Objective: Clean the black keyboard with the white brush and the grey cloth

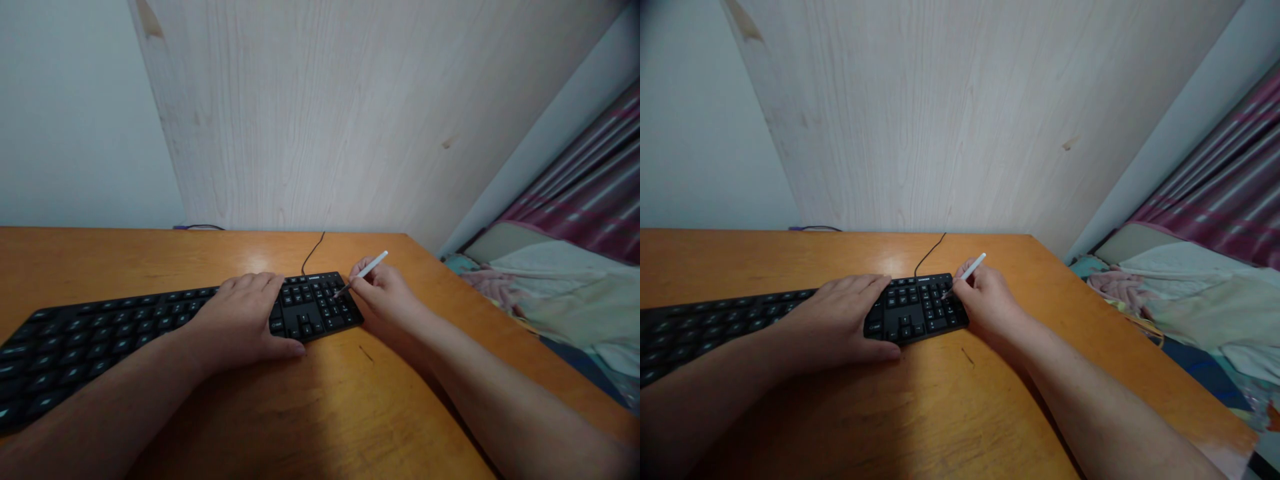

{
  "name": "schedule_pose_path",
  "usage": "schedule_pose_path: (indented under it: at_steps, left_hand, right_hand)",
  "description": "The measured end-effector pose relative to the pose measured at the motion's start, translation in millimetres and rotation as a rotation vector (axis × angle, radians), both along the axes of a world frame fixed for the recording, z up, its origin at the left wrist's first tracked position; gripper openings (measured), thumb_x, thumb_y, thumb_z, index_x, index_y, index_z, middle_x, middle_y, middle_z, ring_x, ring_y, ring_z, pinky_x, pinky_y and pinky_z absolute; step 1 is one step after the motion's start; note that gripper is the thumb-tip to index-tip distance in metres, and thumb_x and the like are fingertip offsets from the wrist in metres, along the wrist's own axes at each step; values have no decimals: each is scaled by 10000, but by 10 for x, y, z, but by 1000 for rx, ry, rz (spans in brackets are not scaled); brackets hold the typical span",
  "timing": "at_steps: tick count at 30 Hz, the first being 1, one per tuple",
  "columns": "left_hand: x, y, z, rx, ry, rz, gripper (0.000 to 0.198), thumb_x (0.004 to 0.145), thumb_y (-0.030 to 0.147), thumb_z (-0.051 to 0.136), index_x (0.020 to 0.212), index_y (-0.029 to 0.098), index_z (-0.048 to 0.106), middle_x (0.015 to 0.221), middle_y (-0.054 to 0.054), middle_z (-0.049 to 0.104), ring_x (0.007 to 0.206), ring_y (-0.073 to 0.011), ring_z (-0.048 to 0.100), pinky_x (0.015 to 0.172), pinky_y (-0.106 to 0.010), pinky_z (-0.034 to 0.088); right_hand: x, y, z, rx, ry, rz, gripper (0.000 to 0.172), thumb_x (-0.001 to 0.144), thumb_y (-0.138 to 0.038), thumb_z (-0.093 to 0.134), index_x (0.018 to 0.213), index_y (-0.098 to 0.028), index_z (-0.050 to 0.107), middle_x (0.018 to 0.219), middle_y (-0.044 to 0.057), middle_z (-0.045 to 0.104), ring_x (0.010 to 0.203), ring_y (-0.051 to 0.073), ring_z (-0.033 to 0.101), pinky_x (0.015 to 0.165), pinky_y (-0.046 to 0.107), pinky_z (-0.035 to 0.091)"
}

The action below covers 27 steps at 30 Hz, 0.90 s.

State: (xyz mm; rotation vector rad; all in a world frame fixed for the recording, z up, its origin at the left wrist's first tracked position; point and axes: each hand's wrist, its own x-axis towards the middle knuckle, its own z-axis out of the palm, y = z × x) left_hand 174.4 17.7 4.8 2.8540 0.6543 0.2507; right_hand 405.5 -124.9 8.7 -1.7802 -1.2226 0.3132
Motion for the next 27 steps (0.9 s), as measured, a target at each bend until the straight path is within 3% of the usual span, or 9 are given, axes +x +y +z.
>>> schedule_pose_path:
  at_steps: [5, 7, 11, 16, 21, 27]
  left_hand:
    - [-1, 3, -17, 15, 18, 10, 1103, 597, 906, 571, 1427, 181, 526, 1422, -193, 570, 1258, -429, 524, 1042, -527, 380]
    - [1, 7, -30, 24, 15, 12, 1104, 598, 909, 567, 1434, 190, 519, 1425, -189, 569, 1262, -424, 524, 1050, -521, 374]
    - [0, 20, -54, 40, 9, -1, 1115, 610, 915, 559, 1432, 163, 517, 1438, -207, 553, 1260, -428, 519, 1051, -536, 371]
    - [-6, 24, -42, 22, -1, -14, 1098, 616, 901, 574, 1427, 163, 522, 1402, -194, 579, 1234, -423, 534, 1035, -527, 378]
    - [-9, 15, -35, -3, -26, -12, 1067, 606, 888, 593, 1417, 197, 539, 1382, -172, 596, 1217, -415, 541, 1026, -515, 375]
    - [-10, 28, -52, 25, -26, -18, 1059, 609, 904, 573, 1401, 202, 543, 1391, -172, 592, 1214, -409, 549, 1025, -507, 382]
  right_hand:
    - [50, -52, 126, -79, -302, -126, 48, 827, -243, 574, 783, -224, 581, 669, 8, 604, 632, 176, 535, 615, 318, 359]
    - [50, -59, 157, -41, -324, -146, 60, 835, -254, 579, 784, -223, 581, 675, 8, 598, 631, 174, 530, 617, 317, 359]
    - [-23, -13, 150, 117, -106, -46, 146, 875, -340, 592, 794, -220, 572, 742, 25, 602, 722, 188, 570, 658, 315, 410]
    - [-95, 70, 10, 183, 208, 61, 229, 854, -424, 668, 803, -222, 574, 760, 10, 574, 749, 182, 555, 685, 307, 430]
    - [-74, 92, -154, 115, 392, 129, 282, 839, -483, 695, 867, -222, 589, 777, -2, 591, 698, 166, 538, 655, 296, 423]
    - [-72, 105, -215, 59, 415, 136, 288, 831, -485, 709, 891, -224, 603, 812, 15, 633, 680, 171, 557, 622, 301, 431]
